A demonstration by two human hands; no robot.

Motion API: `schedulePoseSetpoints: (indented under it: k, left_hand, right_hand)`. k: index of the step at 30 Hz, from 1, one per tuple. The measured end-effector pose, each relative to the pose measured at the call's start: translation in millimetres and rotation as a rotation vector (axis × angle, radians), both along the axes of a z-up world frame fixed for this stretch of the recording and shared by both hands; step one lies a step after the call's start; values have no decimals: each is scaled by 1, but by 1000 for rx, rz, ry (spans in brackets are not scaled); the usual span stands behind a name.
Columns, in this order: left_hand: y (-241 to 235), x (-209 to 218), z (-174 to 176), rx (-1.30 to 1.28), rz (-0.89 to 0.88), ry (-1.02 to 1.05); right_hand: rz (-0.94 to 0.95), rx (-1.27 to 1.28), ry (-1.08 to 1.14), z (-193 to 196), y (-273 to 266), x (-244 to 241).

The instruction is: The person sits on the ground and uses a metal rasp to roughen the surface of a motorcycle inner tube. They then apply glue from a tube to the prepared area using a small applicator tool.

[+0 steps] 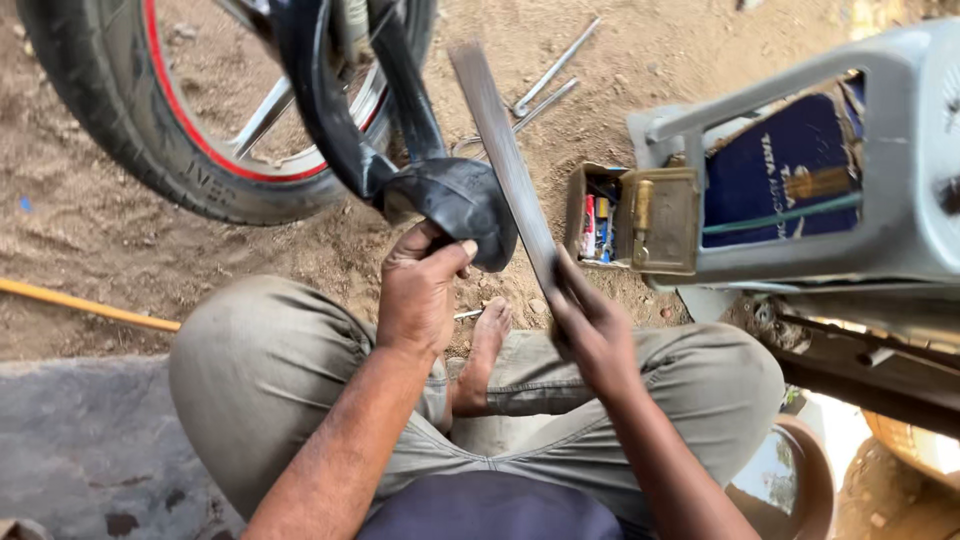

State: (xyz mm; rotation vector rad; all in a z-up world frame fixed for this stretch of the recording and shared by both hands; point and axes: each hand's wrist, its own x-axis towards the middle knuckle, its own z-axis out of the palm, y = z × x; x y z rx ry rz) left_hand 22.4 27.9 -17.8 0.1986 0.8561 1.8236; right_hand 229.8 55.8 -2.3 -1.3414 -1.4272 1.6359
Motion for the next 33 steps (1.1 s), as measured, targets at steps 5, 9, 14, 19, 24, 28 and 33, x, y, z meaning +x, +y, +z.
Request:
schedulePoseSetpoints:
  k: [5, 9, 14, 19, 24, 28, 33]
  left_hand:
    - [2, -3, -17, 27, -32, -101]
    - [4, 10, -7, 62, -30, -38]
    - [0, 9, 5, 27, -70, 19]
    - [-2, -5, -2, 19, -76, -64]
    - [1, 0, -14, 17, -95, -39]
    - [5, 7, -4, 6, -111, 9]
    - [2, 5, -1, 9, -100, 0]
  right_hand:
    - [21, -167, -98, -16, -67, 52]
    - [-5, -50, -104, -21, -44, -13]
    - [-44, 29, 121, 5, 14, -49]
    - [58, -73, -112, -3, -16, 27]
    - [24, -114, -146, -13, -62, 21]
    - [-7, -43, -26, -4, -5, -46]
    - [-60, 71, 47, 0, 21, -46]
